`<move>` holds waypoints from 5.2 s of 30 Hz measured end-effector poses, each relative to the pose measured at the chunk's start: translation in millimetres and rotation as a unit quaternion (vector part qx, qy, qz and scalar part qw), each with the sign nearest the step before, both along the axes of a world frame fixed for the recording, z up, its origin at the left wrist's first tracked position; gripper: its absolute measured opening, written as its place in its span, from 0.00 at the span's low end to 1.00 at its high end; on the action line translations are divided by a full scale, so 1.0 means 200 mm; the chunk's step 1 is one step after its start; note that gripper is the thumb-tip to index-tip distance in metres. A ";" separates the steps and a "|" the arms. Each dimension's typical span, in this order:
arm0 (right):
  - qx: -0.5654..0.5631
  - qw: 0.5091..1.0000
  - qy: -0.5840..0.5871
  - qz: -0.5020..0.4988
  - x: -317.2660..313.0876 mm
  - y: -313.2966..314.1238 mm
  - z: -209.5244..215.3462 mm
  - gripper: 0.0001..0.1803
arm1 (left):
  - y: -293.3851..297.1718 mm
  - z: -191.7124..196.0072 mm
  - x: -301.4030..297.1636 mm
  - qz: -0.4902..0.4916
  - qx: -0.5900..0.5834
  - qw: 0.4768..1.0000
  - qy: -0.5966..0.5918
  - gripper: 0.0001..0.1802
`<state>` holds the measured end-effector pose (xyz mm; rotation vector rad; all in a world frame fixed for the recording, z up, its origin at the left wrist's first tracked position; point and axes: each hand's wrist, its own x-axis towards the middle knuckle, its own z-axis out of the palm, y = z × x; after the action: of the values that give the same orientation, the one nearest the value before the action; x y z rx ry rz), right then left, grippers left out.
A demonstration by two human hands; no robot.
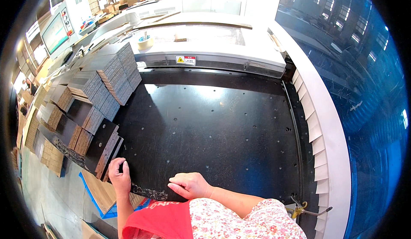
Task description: The person takes wood-veneer furniture components from a stack, places them individually onto a work surface, and feeds them into an industrial edge-banding or trimming machine.
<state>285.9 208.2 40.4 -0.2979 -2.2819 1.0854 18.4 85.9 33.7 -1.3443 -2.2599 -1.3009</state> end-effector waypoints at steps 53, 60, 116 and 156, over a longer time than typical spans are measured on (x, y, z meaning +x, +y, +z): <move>-0.011 1.000 0.002 0.016 0.01 0.02 0.05 0.06 | 0.01 0.02 0.01 0.011 0.032 0.999 -0.005 0.05; -0.014 1.000 0.015 0.020 -0.01 0.00 -0.01 0.05 | -0.04 0.01 -0.01 0.011 0.058 0.998 0.014 0.05; -0.011 0.998 -0.058 0.039 0.02 0.03 0.04 0.12 | 0.00 -0.08 0.03 0.038 0.030 0.999 -0.001 0.08; -0.029 0.998 0.022 0.049 0.00 0.02 0.02 0.06 | 0.00 0.01 0.00 0.038 0.036 0.998 -0.022 0.09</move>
<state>285.5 212.5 44.3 -0.1840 -2.2492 1.1963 18.7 86.8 36.0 -1.2047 -2.2468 -1.3855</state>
